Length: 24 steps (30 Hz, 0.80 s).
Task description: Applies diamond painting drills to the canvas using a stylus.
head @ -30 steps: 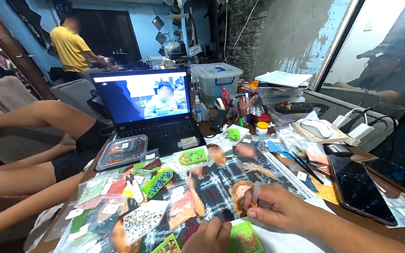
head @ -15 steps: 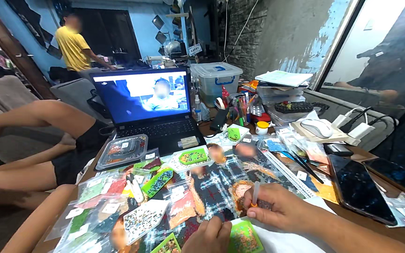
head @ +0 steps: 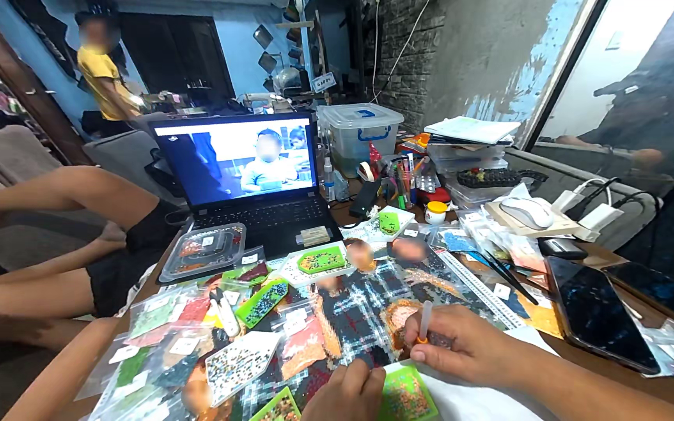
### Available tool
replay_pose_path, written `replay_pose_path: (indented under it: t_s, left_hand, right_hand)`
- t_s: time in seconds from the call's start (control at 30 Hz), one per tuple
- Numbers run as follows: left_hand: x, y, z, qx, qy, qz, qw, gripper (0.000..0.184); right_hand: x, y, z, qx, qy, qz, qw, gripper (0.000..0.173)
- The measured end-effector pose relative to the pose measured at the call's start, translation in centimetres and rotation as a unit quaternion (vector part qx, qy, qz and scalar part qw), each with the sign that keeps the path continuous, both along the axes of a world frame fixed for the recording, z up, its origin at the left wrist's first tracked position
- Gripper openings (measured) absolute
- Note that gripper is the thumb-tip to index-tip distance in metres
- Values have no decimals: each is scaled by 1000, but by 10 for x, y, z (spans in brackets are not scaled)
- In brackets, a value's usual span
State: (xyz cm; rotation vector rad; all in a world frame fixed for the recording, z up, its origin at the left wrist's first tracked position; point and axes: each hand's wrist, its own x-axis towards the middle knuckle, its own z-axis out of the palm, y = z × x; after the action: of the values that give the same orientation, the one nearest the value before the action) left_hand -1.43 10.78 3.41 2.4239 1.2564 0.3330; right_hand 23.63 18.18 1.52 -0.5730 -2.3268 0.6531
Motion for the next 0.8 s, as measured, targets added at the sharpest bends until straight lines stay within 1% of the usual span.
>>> replay_pose_path:
  t_s: [0.13,0.37,0.6,0.8]
  left_hand:
    - [0,0,1,-4,-1,1,1000,51]
    - [-1,2,-1,-2,-4,1,1000,51]
    - [-4,5,-3,0,-15,-5,1000,50]
    - [-5,5,-6,27,-33,-5,999,49]
  right_hand:
    - [-1,-2,1,-25,14,-10,1000,28]
    - [-5,-4,1,-51,68,18,996,25]
    - [-7,-5,1,-71,69,34,995,26]
    - [-7,-3,-1,-66,60,29,996,27]
